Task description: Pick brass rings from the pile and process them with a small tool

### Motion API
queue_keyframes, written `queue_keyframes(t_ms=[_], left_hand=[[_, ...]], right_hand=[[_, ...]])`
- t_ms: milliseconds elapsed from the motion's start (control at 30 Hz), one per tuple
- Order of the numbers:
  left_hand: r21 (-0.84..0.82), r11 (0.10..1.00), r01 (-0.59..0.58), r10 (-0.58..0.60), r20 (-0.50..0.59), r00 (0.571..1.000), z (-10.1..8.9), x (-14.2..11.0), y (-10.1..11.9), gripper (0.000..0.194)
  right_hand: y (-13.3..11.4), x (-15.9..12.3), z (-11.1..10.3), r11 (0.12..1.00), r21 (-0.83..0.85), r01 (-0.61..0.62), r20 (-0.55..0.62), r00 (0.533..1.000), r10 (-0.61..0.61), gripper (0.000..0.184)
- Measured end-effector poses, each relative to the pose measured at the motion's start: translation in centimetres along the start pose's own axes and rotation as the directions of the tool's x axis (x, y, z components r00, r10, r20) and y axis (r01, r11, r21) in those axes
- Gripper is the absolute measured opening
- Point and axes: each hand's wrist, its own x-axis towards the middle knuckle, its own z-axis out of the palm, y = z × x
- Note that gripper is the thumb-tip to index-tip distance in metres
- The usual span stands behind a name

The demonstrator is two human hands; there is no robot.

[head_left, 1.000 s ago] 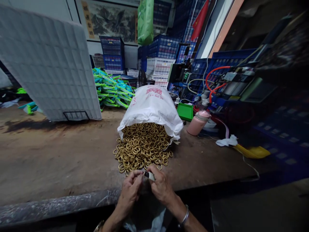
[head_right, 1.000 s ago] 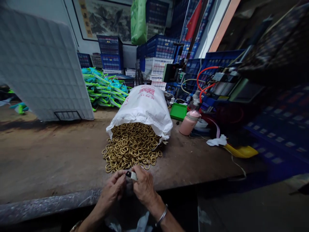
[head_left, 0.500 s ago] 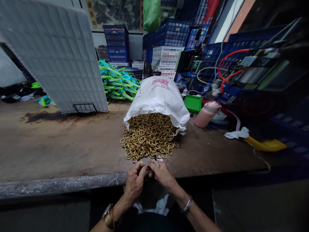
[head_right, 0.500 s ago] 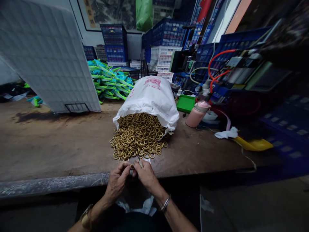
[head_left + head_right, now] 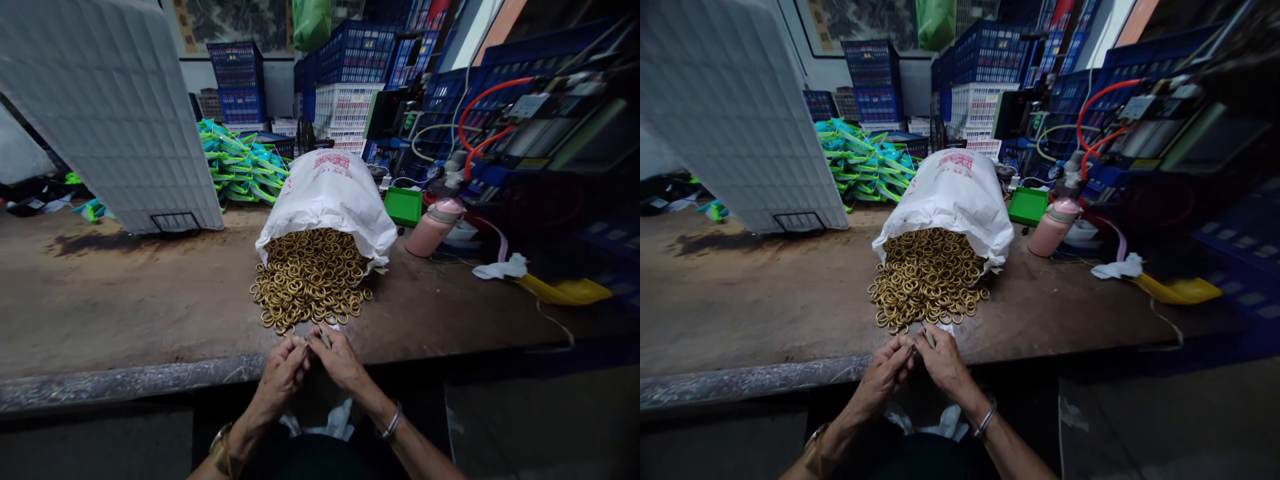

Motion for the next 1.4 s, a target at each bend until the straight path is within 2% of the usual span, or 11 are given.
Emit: queue_keyframes(t_ms=[100,167,267,333,500,667,800,967,1100,1200,1400], left_hand=[[-0.048,0.998,0.033,-0.034,-0.028,0.999,0.2,0.0,0.1,0.031],[-0.058,0.998,0.037,-0.04,-0.049,0.998,0.3,0.0,0.2,0.03],[-0.053,0.999,0.013,-0.016,-0.061,0.998,0.5,0.1,0.4,0.029],[-0.043,0.999,0.007,-0.01,-0.063,0.998,0.5,0.2,0.4,0.028],[-0.022,1.0,-0.016,0.014,-0.077,0.997,0.5,0.3,0.0,0.028],[0.048,0.997,-0.052,0.057,-0.102,0.993,0.5,0.3,0.2,0.03],[0.067,0.997,-0.037,0.043,-0.101,0.994,0.4,0.0,0.3,0.032],[-0.046,0.998,0.048,-0.046,0.029,0.999,0.5,-1.0,0.6,0.028],[-0.254,0.958,0.133,-0.117,0.077,0.99,0.8,-1.3,1.0,0.027],[-0.306,0.945,0.118,-0.103,0.064,0.993,0.9,-1.0,0.9,0.03],[-0.428,0.893,0.138,-0.119,0.071,0.99,0.3,-0.3,0.5,0.022]], right_hand=[[0.6,0.0,0.0,1.0,-0.002,0.001,-0.059,0.998,-0.001,0.024],[0.9,-0.1,0.0,0.994,-0.112,0.004,-0.071,0.997,-0.012,0.021],[0.9,-0.6,-0.3,0.936,-0.343,0.078,0.016,0.997,-0.077,0.015],[0.6,-1.0,-0.4,0.892,-0.436,0.123,0.083,0.992,-0.097,0.019],[0.1,-1.1,-0.4,0.828,-0.546,0.127,0.123,0.99,-0.07,0.026],[-0.1,-1.1,-0.2,0.791,-0.604,0.102,0.104,0.993,-0.049,0.024],[0.0,-0.8,-0.2,0.745,-0.665,0.061,0.09,0.996,-0.001,0.026],[1.0,0.3,-1.6,0.661,-0.744,-0.1,-0.062,0.995,0.081,0.029],[1.9,1.0,-2.8,0.646,-0.746,-0.162,-0.2,0.98,0.015,0.019],[2.2,1.1,-2.8,0.643,-0.754,-0.135,-0.2,0.979,-0.029,0.015],[2.1,1.1,-2.3,0.59,-0.791,-0.159,-0.198,0.98,-0.002,0.022]])
